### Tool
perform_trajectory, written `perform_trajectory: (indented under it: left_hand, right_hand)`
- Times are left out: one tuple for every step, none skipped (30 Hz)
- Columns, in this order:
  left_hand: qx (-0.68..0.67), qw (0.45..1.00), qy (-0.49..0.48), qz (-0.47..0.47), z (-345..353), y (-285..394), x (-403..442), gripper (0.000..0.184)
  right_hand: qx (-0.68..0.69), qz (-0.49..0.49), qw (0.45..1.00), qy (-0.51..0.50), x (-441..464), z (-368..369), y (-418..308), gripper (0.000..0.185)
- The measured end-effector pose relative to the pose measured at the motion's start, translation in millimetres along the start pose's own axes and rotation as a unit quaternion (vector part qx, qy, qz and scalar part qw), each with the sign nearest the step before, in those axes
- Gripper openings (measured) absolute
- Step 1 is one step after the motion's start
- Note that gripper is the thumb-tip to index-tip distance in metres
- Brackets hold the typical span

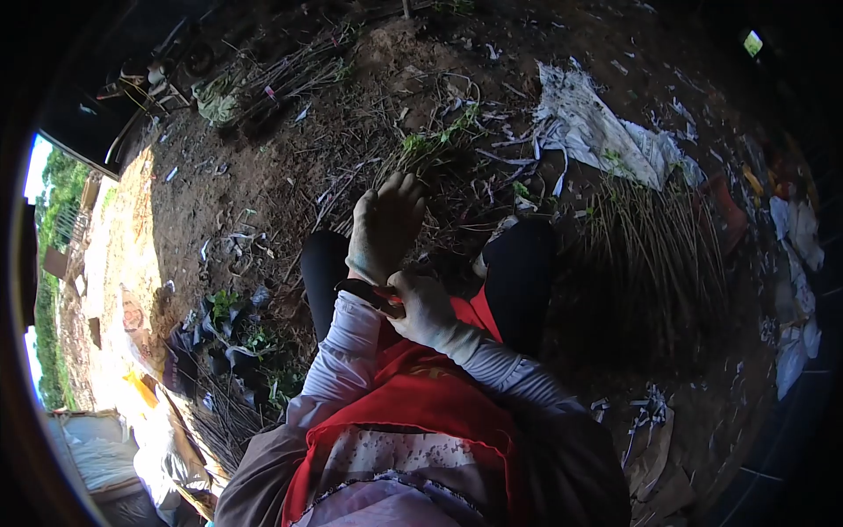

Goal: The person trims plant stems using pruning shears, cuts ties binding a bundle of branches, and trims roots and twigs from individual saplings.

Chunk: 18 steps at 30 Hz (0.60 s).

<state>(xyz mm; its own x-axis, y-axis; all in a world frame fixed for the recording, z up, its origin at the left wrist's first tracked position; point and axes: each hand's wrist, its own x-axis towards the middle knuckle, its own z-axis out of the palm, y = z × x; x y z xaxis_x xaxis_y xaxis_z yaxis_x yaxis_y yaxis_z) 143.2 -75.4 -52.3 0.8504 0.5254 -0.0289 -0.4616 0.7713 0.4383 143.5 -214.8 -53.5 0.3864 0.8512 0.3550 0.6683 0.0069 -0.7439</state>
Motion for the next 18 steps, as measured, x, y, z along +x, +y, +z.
perform_trajectory:
  left_hand:
    - [0.069, 0.997, -0.006, 0.022, -1, 2, -6, 0.059]
    - [0.054, 0.998, 0.012, 0.016, -2, 5, -9, 0.059]
    - [0.039, 0.999, 0.029, 0.011, -2, 11, -12, 0.059]
    - [0.024, 0.999, 0.048, 0.006, 4, 15, -14, 0.059]
    - [-0.012, 0.998, 0.062, -0.002, 10, 17, -19, 0.060]
    - [-0.008, 0.997, 0.075, 0.020, 16, 20, -22, 0.060]
    - [-0.003, 0.995, 0.089, 0.041, 26, 23, -24, 0.060]
    - [0.001, 0.993, 0.101, 0.062, 29, 24, -23, 0.060]
    - [-0.006, 0.993, 0.105, 0.061, 24, 22, -18, 0.056]
    - [0.096, 0.988, 0.111, 0.049, 15, 20, -15, 0.053]
    - [0.196, 0.973, 0.113, 0.036, 4, 18, -10, 0.050]
    - [0.294, 0.949, 0.113, 0.025, -7, 16, -2, 0.048]
    - [0.355, 0.922, 0.125, 0.093, -4, 8, 6, 0.035]
    - [0.567, 0.797, 0.182, 0.099, -5, 9, 10, 0.024]
    - [0.742, 0.645, 0.135, 0.123, -7, 10, 9, 0.023]
    - [0.875, 0.458, 0.078, 0.138, 6, 15, 6, 0.024]
    - [0.915, 0.392, 0.013, 0.088, 3, 11, 10, 0.023]
    - [0.944, 0.324, -0.054, 0.034, -5, 5, 14, 0.022]
  right_hand:
    - [0.005, -0.004, 1.000, -0.013, -4, 1, -3, 0.028]
    - [0.009, -0.008, 1.000, -0.026, -8, 2, -7, 0.029]
    - [0.031, -0.024, 0.999, -0.032, -13, 6, -8, 0.029]
    - [0.057, -0.017, 0.997, -0.040, -13, 5, -12, 0.029]
    - [0.086, -0.007, 0.995, -0.049, -13, 3, -19, 0.029]
    - [0.115, 0.004, 0.992, -0.059, -14, 1, -25, 0.029]
    - [0.106, -0.008, 0.992, -0.065, -16, 2, -27, 0.028]
    - [0.109, -0.019, 0.992, -0.066, -14, 0, -29, 0.028]
    - [0.113, -0.029, 0.991, -0.069, -11, -3, -32, 0.028]
    - [0.118, -0.039, 0.990, -0.073, -9, -5, -34, 0.029]
    - [0.127, -0.050, 0.989, -0.054, -6, -7, -32, 0.028]
    - [0.134, -0.025, 0.989, -0.057, -2, -10, -28, 0.027]
    - [0.142, 0.001, 0.988, -0.062, 1, -13, -24, 0.027]
    - [0.150, 0.029, 0.986, -0.069, 3, -15, -20, 0.026]
    - [0.159, 0.021, 0.985, -0.057, 7, -18, -17, 0.026]
    - [0.146, -0.009, 0.989, -0.009, 8, -16, -13, 0.017]
    - [0.101, -0.029, 0.994, 0.033, 19, -22, -10, 0.018]
    - [0.054, -0.046, 0.995, 0.074, 29, -29, -8, 0.019]
